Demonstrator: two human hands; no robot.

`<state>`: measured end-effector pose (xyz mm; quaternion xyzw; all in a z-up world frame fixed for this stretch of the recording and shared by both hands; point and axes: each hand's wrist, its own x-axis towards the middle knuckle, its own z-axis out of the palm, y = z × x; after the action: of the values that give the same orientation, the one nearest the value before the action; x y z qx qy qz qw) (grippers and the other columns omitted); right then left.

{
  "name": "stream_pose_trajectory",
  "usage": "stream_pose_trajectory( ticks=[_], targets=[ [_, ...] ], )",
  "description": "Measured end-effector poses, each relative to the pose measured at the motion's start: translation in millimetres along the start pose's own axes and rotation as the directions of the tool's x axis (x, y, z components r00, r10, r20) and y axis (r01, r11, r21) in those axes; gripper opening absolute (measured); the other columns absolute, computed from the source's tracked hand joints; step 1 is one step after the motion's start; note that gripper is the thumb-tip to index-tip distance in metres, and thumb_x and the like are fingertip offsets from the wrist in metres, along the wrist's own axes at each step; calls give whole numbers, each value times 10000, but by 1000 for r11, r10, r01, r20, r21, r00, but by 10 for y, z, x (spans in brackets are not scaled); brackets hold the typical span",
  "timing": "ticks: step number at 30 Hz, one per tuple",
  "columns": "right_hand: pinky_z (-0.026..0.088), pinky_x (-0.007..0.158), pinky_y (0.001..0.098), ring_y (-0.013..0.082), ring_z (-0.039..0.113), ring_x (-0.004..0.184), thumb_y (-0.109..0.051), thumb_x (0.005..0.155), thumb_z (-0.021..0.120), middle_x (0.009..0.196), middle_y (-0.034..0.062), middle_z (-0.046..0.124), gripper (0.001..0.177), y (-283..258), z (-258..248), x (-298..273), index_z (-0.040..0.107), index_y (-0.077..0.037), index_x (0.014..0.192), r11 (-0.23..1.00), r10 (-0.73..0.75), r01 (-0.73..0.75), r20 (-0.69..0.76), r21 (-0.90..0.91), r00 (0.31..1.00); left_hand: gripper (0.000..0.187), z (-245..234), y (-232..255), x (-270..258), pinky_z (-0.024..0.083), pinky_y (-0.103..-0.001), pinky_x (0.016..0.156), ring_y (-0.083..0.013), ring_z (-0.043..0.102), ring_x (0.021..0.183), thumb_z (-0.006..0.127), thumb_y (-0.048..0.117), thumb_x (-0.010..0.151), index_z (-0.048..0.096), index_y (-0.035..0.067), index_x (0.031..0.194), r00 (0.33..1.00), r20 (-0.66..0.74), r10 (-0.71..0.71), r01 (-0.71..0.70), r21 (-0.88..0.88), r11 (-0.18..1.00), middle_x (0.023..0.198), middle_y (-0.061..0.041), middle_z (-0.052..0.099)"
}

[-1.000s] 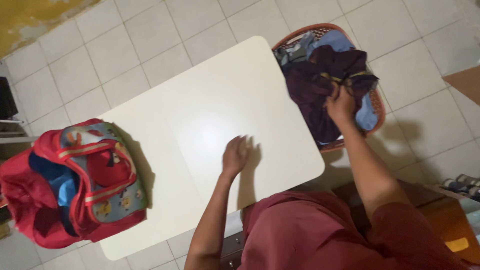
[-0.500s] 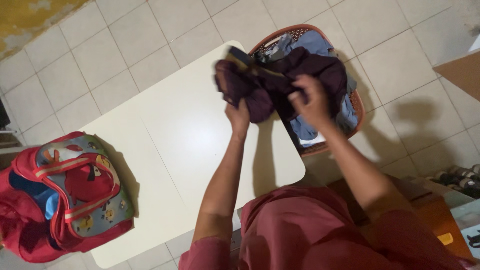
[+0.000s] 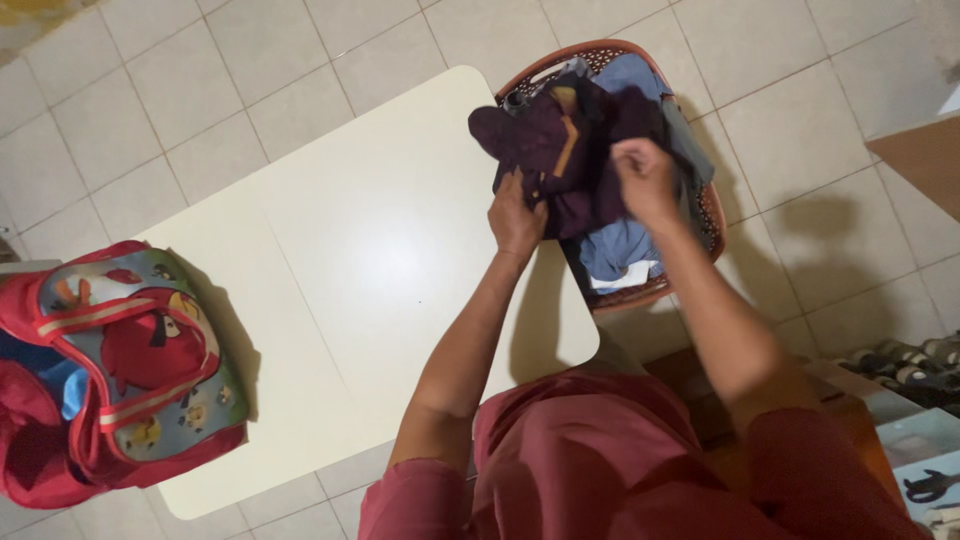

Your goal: The person takes a shirt from a basket, folds it, rolls it into a cylinder, and places it inside a red bag.

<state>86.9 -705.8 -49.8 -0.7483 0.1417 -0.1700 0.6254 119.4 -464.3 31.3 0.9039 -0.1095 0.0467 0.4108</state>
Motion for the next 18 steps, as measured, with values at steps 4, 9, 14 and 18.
stream_pose_trajectory(
  ticks=[4, 9, 14, 18],
  targets=[
    [499, 1013, 360, 231, 646, 1131, 127, 865, 531, 1197, 97, 709, 396, -84, 531, -167, 639, 19, 1230, 982, -66, 32, 174, 188, 983, 753, 225, -121, -125, 493, -486, 973, -427, 566, 1188, 818, 187, 724, 534, 16, 1400, 985, 153, -79, 48, 197, 979, 1318, -246, 560],
    [547, 998, 460, 381, 699, 1121, -160, 935, 653, 1179, 153, 703, 343, 23, 120, -638, 663, -62, 1264, 809, 213, -119, 99, -576, 972, 823, 221, -266, -165, 421, -528, 1077, -413, 427, 1378, 791, 269, 780, 477, 72, 1514, 932, 348, -96, -36, 353, 935, 1457, -236, 472],
    [359, 961, 788, 615, 450, 1301, -506, 619, 972, 1376, 394, 496, 1117, -94, -328, -963, 483, 147, 1382, 561, -61, 80, 55, -824, 997, 1082, 238, 10, -172, 270, -583, 1182, -426, 163, 1528, 804, 521, 760, 290, 19, 1569, 870, 455, -190, -53, 470, 881, 1659, -234, 165],
    [459, 937, 589, 470, 578, 1150, -417, 656, 914, 1301, 293, 587, 1036, 116, -265, -983, 423, 33, 1450, 465, 295, -150, -7, -873, 955, 1249, 230, 348, -145, 224, -612, 1191, -415, 44, 1554, 780, 678, 723, 165, 24, 1593, 783, 524, -335, 23, 514, 857, 1682, -208, -12]
  ],
)
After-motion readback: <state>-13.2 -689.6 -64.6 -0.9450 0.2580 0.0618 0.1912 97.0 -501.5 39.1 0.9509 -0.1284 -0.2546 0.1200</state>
